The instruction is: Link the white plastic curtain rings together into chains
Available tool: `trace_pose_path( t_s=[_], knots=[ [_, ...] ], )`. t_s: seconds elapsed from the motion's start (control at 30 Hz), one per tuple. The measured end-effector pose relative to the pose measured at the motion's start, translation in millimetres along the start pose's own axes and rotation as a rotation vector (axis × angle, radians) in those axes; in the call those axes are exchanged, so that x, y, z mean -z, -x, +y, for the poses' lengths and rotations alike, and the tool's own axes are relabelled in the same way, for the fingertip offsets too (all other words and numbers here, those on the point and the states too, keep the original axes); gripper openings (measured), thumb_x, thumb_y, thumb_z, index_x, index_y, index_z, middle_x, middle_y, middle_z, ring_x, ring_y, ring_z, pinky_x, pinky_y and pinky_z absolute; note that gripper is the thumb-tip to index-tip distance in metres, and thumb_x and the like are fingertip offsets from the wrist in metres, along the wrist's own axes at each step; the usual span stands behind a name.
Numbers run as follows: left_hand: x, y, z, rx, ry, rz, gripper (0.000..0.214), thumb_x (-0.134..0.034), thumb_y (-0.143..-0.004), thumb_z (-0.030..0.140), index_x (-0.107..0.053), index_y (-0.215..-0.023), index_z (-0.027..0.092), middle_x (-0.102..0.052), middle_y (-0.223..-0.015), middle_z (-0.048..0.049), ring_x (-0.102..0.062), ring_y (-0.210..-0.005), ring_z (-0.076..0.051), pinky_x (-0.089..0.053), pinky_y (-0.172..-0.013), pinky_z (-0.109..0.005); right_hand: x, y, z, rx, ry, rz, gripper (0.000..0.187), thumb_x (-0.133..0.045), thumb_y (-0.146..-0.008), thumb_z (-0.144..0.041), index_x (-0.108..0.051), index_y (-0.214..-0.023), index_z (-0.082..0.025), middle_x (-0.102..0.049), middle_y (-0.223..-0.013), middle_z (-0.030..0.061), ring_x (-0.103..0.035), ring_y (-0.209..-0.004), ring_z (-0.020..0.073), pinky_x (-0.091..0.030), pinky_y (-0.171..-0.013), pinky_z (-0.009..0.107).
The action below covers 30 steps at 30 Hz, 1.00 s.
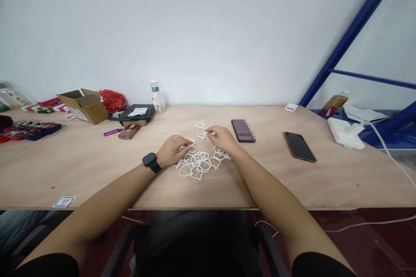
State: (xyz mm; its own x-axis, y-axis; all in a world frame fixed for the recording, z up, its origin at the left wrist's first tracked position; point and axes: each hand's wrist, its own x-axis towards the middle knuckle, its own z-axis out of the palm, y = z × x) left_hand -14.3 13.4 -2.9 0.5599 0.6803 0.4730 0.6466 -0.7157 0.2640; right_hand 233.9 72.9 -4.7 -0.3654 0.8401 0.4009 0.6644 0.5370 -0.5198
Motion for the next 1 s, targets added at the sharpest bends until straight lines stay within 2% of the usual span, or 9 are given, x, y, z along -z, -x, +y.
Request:
trace_pose_path(
  t_s=[0.17, 0.27, 0.33, 0.5, 0.63, 0.73, 1.0],
  knots=[
    [-1.1, 0.1, -2.2, 0.002, -0.016, -0.037, 0.027, -0.048, -0.095, 0.038, -0.067, -0.103, 0.020, -0.072, -0.092, -0.0049, -0.063, -0.088, -0.020, -0.041, -0.082, -0.036, 21.1, 6.8, 5.5, -0.077, 0.046, -0.289, 0.035, -0.056, -0.069, -0.003, -0.074, -0.093, -0.020, -0.073, -0.095, 0.0017, -0.061, -0.068, 0.0126, -0.047, -0.064, 0.022],
    [-1.4, 0.3, -2.8, 0.000, -0.023, -0.055, 0.028, -0.047, -0.095, 0.039, -0.067, -0.102, 0.020, -0.072, -0.091, -0.0052, -0.063, -0.087, -0.020, -0.041, -0.083, -0.036, 25.6, 9.4, 2.5, -0.082, 0.056, -0.391, 0.026, -0.059, -0.067, -0.008, -0.075, -0.084, -0.020, -0.071, -0.090, 0.0014, -0.061, -0.067, 0.0123, -0.046, -0.062, 0.021],
    [-1.2, 0.4, -2.7, 0.000, -0.024, -0.062, 0.029, -0.047, -0.095, 0.039, -0.067, -0.101, 0.020, -0.072, -0.091, -0.0054, -0.063, -0.087, -0.019, -0.042, -0.083, -0.035, 25.2, 9.3, 0.5, -0.077, 0.047, -0.415, 0.018, -0.062, -0.068, -0.012, -0.074, -0.078, -0.020, -0.070, -0.086, 0.0018, -0.061, -0.068, 0.0128, -0.045, -0.061, 0.021],
    [-1.3, 0.1, -2.3, 0.015, -0.020, -0.058, 0.028, -0.048, -0.095, 0.040, -0.067, -0.102, 0.020, -0.072, -0.091, -0.0049, -0.063, -0.088, -0.020, -0.041, -0.083, -0.035, 17.2, 6.2, 4.3, -0.118, -0.055, -0.312, 0.008, -0.064, -0.070, -0.021, -0.071, -0.072, -0.018, -0.066, -0.069, 0.0004, -0.056, -0.061, 0.0120, -0.041, -0.055, 0.021],
    [-2.8, -0.1, -3.0, 0.010, -0.013, -0.067, 0.029, -0.049, -0.094, 0.042, -0.066, -0.105, 0.020, -0.072, -0.092, -0.0049, -0.064, -0.088, -0.020, -0.041, -0.084, -0.036, 4.1, 5.2, 4.8, -0.224, -0.248, -0.135, 0.015, -0.063, -0.072, -0.030, -0.068, -0.077, -0.016, -0.063, -0.064, -0.0001, -0.052, -0.055, 0.0108, -0.037, -0.049, 0.021],
    [-3.3, -0.6, -2.3, 0.005, 0.008, -0.068, 0.031, -0.050, -0.094, 0.045, -0.065, -0.106, 0.020, -0.072, -0.093, -0.0045, -0.064, -0.089, -0.019, -0.041, -0.086, -0.036, -7.6, 6.9, -6.9, -0.237, -0.322, -0.042, 0.020, -0.064, -0.072, -0.034, -0.068, -0.079, -0.015, -0.062, -0.064, -0.0006, -0.051, -0.054, 0.0104, -0.036, -0.049, 0.020],
    [-4.6, -1.5, 1.6, 0.006, -0.047, -0.072, 0.032, -0.043, -0.097, 0.044, -0.060, -0.097, 0.017, -0.069, -0.088, -0.0058, -0.062, -0.084, -0.020, -0.042, -0.082, -0.035, -23.5, 17.0, -45.2, -0.106, -0.178, -0.039, 0.009, -0.061, -0.075, -0.024, -0.068, -0.078, -0.019, -0.066, -0.065, -0.0015, -0.057, -0.058, 0.0118, -0.039, -0.054, 0.021]
  ],
)
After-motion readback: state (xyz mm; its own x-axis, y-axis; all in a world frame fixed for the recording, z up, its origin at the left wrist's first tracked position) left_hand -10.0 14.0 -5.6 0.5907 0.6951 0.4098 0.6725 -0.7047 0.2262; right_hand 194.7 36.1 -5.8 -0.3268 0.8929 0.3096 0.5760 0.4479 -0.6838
